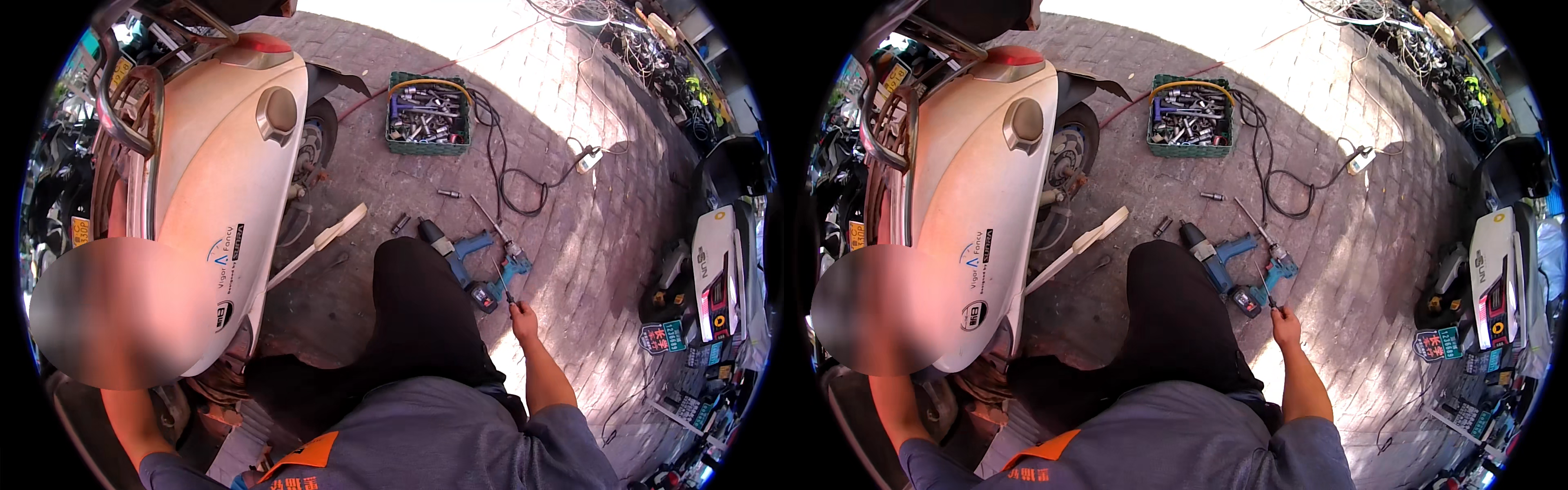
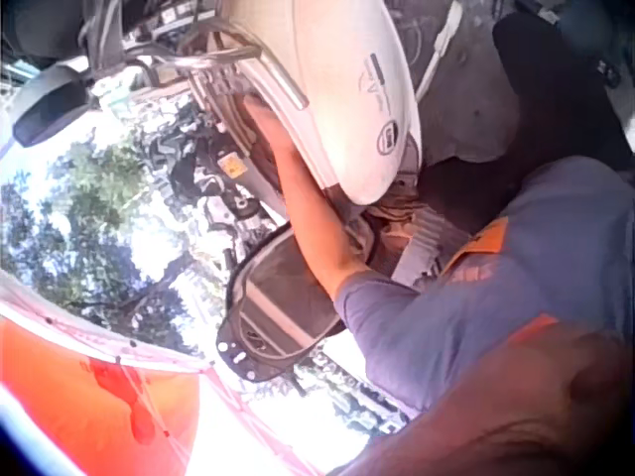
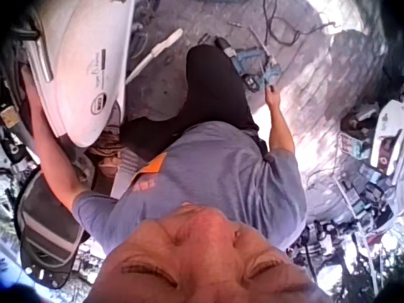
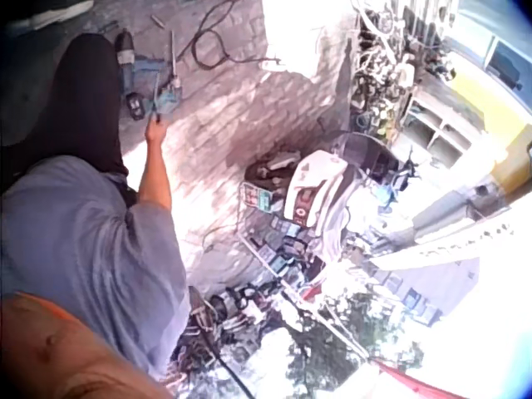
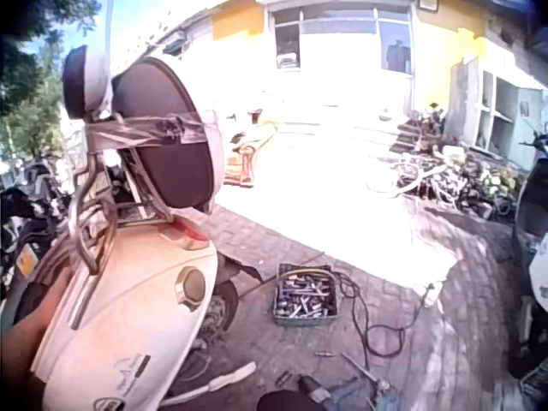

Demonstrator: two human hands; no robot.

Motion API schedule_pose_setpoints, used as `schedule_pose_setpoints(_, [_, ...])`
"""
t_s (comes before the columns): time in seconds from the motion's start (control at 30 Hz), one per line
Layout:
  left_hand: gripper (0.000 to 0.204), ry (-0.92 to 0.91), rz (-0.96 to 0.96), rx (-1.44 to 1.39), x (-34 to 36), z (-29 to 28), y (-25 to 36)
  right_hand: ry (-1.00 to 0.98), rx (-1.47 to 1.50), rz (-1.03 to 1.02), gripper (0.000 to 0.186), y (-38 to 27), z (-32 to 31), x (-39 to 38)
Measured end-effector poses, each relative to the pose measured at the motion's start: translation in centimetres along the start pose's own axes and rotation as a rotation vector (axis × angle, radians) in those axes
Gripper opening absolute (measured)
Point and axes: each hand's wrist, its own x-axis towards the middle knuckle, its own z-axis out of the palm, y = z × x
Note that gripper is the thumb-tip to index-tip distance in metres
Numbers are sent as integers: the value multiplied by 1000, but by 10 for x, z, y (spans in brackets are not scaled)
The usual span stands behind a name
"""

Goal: The person uses a screwdriver and an electric drill to remove fasteners and internal components from a scooter. They handle wires and a large electronic module located inside the chassis.

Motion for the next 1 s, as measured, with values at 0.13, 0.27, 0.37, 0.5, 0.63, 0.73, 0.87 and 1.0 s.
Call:
schedule_pose_setpoints(0.13, [71,-43,-57,79,3,-6,-16,-11,-71,203,35,33,-10,-24])
schedule_pose_setpoints(0.27, [67,-72,-89,128,12,-7,-20,205,-479,-44,40,32,6,12])
schedule_pose_setpoints(0.37, [65,-70,-115,164,5,-16,-25,131,-362,9,53,0,33,83])
schedule_pose_setpoints(0.5, [62,-50,-84,211,-1,-28,-6,41,244,448,62,-41,76,144])
schedule_pose_setpoints(0.63, [59,-57,-65,236,-7,-46,-9,-90,428,607,51,36,113,195])
schedule_pose_setpoints(0.73, [54,-55,-8,284,-1,-26,20,15,552,622,41,25,108,179])
schedule_pose_setpoints(0.87, [61,-39,-63,393,-5,-26,43,-22,693,530,10,11,82,163])
schedule_pose_setpoints(1.0, [71,-30,-94,390,-20,-27,53,-45,916,262,18,-58,10,130])
